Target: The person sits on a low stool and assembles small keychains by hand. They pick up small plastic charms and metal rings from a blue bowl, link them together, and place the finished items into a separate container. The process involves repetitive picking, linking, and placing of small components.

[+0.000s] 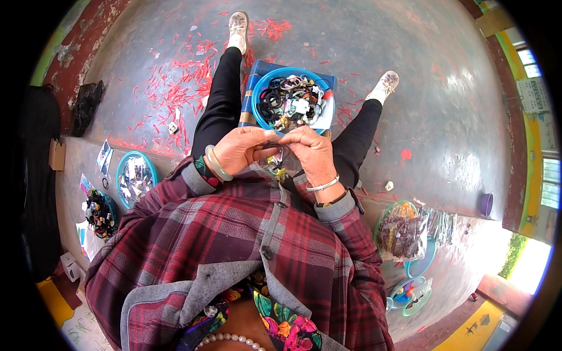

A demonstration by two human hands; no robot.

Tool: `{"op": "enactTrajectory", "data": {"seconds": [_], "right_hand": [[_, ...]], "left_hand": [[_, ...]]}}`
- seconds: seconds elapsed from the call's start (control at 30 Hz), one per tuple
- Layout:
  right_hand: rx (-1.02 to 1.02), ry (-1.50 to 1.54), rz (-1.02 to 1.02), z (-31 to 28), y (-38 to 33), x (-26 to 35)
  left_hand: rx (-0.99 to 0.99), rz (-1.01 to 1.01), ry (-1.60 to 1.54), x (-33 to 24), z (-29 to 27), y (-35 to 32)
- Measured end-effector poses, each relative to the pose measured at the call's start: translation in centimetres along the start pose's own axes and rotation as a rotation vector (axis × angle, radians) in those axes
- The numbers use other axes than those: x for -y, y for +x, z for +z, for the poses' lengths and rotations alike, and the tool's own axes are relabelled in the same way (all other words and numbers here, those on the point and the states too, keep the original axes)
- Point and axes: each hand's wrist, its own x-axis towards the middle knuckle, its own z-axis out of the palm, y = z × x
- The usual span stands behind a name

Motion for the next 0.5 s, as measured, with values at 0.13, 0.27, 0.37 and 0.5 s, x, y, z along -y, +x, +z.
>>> {"op": "enactTrajectory", "data": {"seconds": [0.13, 0.27, 0.37, 0.5], "right_hand": [[0.036, -0.047, -0.024, 0.0, 0.1, 0.1], [0.072, 0.030, 0.103, -0.8, 0.2, 0.1], [-0.093, 0.178, 0.110, -0.5, 0.5, 1.0], [-0.047, 0.158, 0.200, -0.5, 0.7, 0.8]], "left_hand": [[-0.123, -0.005, 0.038, 0.5, 0.1, 0.2], [-0.174, 0.032, 0.045, 0.8, -0.3, 0.4], [-0.183, 0.096, 0.060, 0.7, -0.4, 0.4], [-0.196, 0.144, 0.189, 0.8, 0.4, 0.4]]}}
